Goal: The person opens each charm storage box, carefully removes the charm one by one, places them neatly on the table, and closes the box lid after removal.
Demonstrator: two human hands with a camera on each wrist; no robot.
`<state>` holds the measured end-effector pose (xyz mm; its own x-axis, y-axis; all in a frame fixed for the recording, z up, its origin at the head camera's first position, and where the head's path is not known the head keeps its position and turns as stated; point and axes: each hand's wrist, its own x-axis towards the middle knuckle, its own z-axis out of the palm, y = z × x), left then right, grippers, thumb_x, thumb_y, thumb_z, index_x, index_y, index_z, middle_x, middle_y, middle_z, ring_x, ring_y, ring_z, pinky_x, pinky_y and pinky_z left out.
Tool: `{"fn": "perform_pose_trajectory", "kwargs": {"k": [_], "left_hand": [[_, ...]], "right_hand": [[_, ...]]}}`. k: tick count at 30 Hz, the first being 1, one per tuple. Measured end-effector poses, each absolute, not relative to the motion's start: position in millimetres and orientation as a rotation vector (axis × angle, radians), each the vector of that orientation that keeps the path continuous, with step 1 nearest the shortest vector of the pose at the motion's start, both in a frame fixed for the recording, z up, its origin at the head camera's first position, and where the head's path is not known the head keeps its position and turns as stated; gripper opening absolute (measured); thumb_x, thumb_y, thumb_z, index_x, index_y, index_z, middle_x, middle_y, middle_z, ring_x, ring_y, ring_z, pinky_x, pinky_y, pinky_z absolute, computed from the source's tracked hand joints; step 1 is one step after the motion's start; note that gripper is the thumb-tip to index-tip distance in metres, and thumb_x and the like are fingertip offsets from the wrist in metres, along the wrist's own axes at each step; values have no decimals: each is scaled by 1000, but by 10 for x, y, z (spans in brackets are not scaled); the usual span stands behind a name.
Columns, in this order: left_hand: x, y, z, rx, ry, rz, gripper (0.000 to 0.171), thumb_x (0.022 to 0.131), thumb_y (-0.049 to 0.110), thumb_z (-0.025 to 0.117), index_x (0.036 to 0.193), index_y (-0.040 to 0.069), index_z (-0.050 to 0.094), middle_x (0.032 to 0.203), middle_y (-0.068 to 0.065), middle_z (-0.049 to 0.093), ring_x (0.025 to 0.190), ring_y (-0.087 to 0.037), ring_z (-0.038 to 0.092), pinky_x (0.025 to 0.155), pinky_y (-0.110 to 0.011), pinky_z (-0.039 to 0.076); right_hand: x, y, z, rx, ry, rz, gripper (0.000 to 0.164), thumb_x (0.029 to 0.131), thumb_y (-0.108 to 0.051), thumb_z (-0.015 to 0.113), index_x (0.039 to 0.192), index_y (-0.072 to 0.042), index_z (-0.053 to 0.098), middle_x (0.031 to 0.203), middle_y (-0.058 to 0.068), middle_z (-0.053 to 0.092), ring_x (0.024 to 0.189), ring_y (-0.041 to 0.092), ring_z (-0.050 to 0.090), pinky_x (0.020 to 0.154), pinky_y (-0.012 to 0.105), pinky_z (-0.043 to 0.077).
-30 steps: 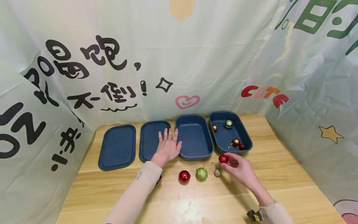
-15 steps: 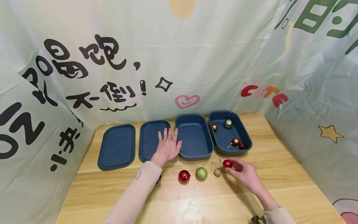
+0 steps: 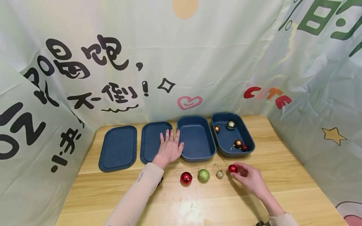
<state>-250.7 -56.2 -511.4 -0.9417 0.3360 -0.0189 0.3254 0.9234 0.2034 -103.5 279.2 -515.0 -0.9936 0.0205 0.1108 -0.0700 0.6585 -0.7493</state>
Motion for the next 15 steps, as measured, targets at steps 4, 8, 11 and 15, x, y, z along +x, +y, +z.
{"fn": "perform_pose_trajectory", "kwargs": {"k": [4,8,11,15], "left_hand": [[-2502,-559,-5097,520,3028,306,67,114,45,34,171,12,19,174,-25,20,164,-44,13,130,-68,6],[-2502,-554,-5095,524,3035,303,67,114,45,35,171,12,19,174,-25,21,164,-44,13,130,-68,6],[-2502,-551,-5098,527,3041,304,67,114,44,35,170,12,19,174,-25,21,163,-44,13,130,-68,6],[-2504,-550,-5108,526,3038,311,66,114,45,35,170,12,19,174,-25,21,163,-44,13,130,-67,7]], "right_hand": [[-1015,2813,-5173,-7,-2797,1257,43,86,-10,86,124,5,72,93,9,77,77,0,65,69,19,57],[-1015,2834,-5195,-56,-2826,1260,43,87,-12,86,125,3,73,95,8,77,79,1,66,71,19,57],[-1014,2846,-5208,-69,-2837,1253,43,87,-12,86,125,3,73,96,8,77,79,1,67,71,19,56],[-1014,2858,-5225,-66,-2843,1244,44,86,-13,87,125,4,72,97,9,78,78,2,67,69,19,56]]}}
